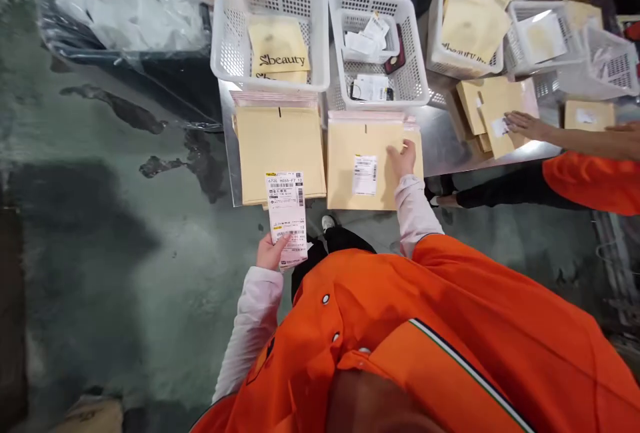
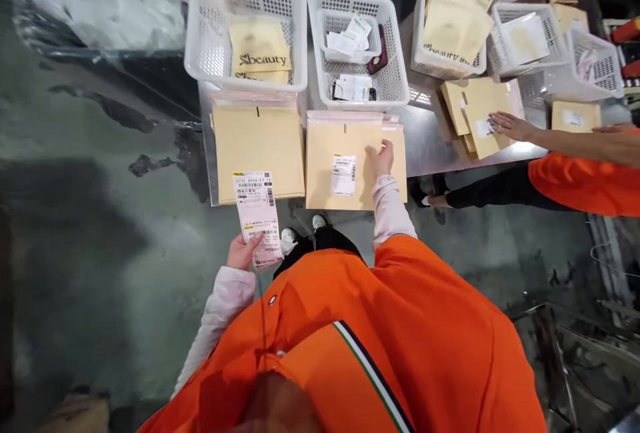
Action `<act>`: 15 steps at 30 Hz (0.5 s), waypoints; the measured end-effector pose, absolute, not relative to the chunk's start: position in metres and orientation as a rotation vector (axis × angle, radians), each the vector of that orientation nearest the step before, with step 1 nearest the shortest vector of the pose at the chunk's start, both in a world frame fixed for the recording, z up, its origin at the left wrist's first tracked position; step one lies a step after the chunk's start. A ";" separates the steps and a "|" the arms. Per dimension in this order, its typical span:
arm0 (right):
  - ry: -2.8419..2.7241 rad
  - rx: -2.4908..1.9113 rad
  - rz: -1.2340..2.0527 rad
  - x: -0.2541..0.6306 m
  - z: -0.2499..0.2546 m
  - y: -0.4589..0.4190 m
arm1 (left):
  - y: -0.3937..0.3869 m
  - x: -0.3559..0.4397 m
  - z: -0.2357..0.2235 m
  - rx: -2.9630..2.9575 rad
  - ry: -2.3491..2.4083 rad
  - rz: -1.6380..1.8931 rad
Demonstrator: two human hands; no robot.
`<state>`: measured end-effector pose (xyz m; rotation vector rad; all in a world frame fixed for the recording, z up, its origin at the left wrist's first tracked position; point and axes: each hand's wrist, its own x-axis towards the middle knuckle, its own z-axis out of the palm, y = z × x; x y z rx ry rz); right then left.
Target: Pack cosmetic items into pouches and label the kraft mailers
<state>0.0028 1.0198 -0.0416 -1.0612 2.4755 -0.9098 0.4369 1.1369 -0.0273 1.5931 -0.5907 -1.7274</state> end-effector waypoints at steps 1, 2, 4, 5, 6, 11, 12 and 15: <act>2.557 -1.019 -0.830 -0.010 -0.034 1.026 | 1.135 0.432 -0.028 1.580 -0.573 -1.733; 2.587 -1.006 -0.768 -0.012 -0.027 1.029 | 1.133 0.426 -0.029 1.570 -0.553 -1.737; 2.410 -1.117 -0.727 0.017 -0.017 1.030 | 1.127 0.411 -0.028 1.557 -0.533 -1.743; 2.190 -1.197 -0.739 0.044 -0.015 1.031 | 1.124 0.404 -0.028 1.548 -0.547 -1.757; 1.901 -1.224 -0.767 0.077 -0.014 1.033 | 1.119 0.398 -0.027 1.538 -0.585 -1.783; 1.113 -1.009 -0.822 0.212 -0.019 1.072 | 1.094 0.393 -0.022 1.512 -0.846 -1.595; 1.090 -1.001 -0.784 0.222 -0.020 1.078 | 1.089 0.396 -0.022 1.513 -0.823 -1.483; 1.181 -1.099 -0.756 0.227 -0.023 1.074 | 1.084 0.403 -0.021 1.487 -0.697 -1.340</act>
